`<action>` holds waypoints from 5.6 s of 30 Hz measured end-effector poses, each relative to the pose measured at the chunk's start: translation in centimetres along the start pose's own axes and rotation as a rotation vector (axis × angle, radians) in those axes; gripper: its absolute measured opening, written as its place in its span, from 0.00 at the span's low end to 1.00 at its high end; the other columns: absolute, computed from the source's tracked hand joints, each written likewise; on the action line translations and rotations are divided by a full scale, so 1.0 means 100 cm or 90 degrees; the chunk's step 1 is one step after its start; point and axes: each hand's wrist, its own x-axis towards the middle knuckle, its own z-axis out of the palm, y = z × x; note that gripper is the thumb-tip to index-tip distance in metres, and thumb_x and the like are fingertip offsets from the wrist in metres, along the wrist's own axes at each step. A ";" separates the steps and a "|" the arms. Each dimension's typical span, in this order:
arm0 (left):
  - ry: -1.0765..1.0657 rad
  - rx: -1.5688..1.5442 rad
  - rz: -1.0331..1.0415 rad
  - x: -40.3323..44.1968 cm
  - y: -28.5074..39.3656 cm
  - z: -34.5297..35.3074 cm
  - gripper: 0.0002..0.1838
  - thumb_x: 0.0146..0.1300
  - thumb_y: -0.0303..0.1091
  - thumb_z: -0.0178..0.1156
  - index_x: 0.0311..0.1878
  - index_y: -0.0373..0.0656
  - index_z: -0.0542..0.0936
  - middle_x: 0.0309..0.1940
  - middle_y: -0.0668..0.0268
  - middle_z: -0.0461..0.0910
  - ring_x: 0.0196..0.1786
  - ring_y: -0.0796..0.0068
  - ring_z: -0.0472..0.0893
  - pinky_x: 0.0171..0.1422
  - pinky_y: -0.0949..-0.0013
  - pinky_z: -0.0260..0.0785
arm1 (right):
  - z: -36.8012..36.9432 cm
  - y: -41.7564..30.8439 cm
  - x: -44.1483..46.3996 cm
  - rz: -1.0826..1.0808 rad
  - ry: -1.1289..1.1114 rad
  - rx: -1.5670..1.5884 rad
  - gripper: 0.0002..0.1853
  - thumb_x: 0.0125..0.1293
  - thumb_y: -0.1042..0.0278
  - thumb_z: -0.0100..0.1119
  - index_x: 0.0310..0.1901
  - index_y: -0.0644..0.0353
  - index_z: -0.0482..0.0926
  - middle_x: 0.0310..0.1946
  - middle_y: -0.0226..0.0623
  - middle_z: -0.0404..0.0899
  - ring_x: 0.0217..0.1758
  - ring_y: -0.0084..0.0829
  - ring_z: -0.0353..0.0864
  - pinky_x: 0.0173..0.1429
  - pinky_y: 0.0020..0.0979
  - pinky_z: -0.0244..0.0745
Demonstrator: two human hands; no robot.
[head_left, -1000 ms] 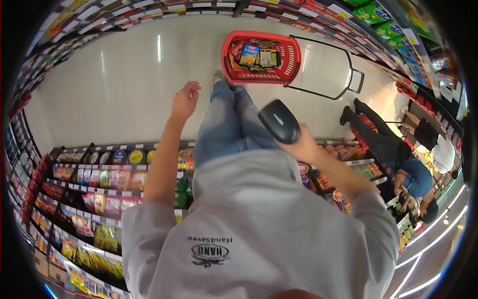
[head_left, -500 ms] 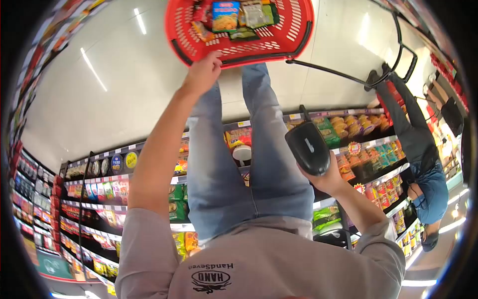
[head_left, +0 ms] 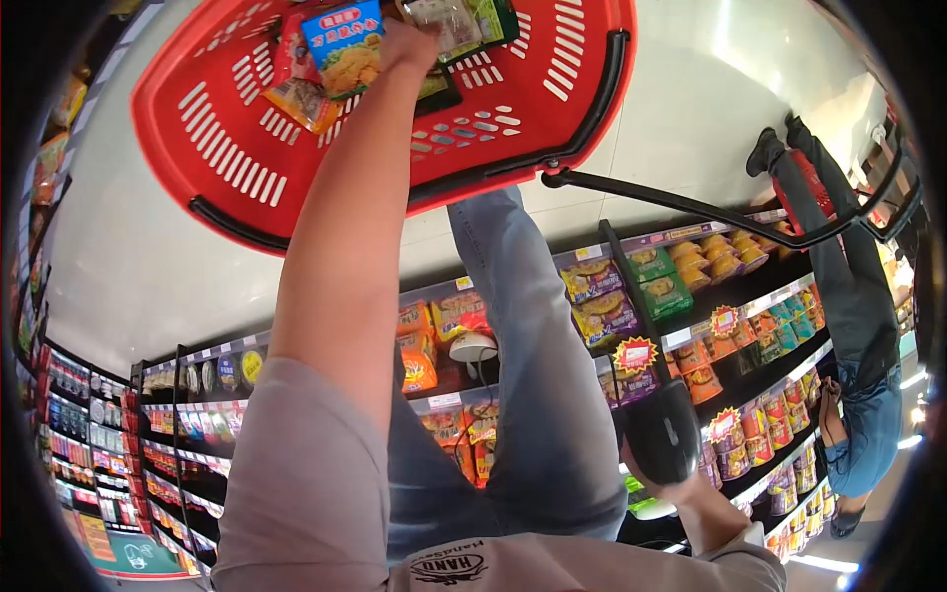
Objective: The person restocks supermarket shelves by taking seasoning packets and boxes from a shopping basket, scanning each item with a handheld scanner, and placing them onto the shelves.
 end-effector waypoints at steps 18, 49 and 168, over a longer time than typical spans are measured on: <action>-0.669 -1.245 0.057 -0.297 0.076 -0.296 0.22 0.70 0.44 0.49 0.61 0.40 0.70 0.26 0.67 0.69 0.23 0.74 0.70 0.29 0.72 0.62 | 0.046 -0.113 -0.148 -0.211 0.234 -0.088 0.23 0.51 0.77 0.72 0.50 0.62 0.78 0.44 0.37 0.84 0.47 0.30 0.83 0.55 0.32 0.76; -0.107 -1.050 0.260 -0.676 0.032 -0.642 0.17 0.68 0.29 0.60 0.57 0.37 0.73 0.51 0.61 0.81 0.51 0.69 0.83 0.56 0.60 0.79 | 0.251 -0.305 -0.349 -0.364 0.247 -0.052 0.18 0.57 0.67 0.70 0.47 0.65 0.79 0.35 0.32 0.83 0.37 0.22 0.77 0.46 0.28 0.74; -0.064 0.322 0.370 -0.224 0.027 -0.206 0.15 0.68 0.35 0.52 0.55 0.44 0.76 0.52 0.64 0.81 0.55 0.67 0.82 0.56 0.62 0.76 | 0.056 -0.064 -0.040 0.115 0.222 0.319 0.18 0.57 0.79 0.68 0.49 0.63 0.77 0.42 0.32 0.82 0.46 0.22 0.80 0.50 0.26 0.74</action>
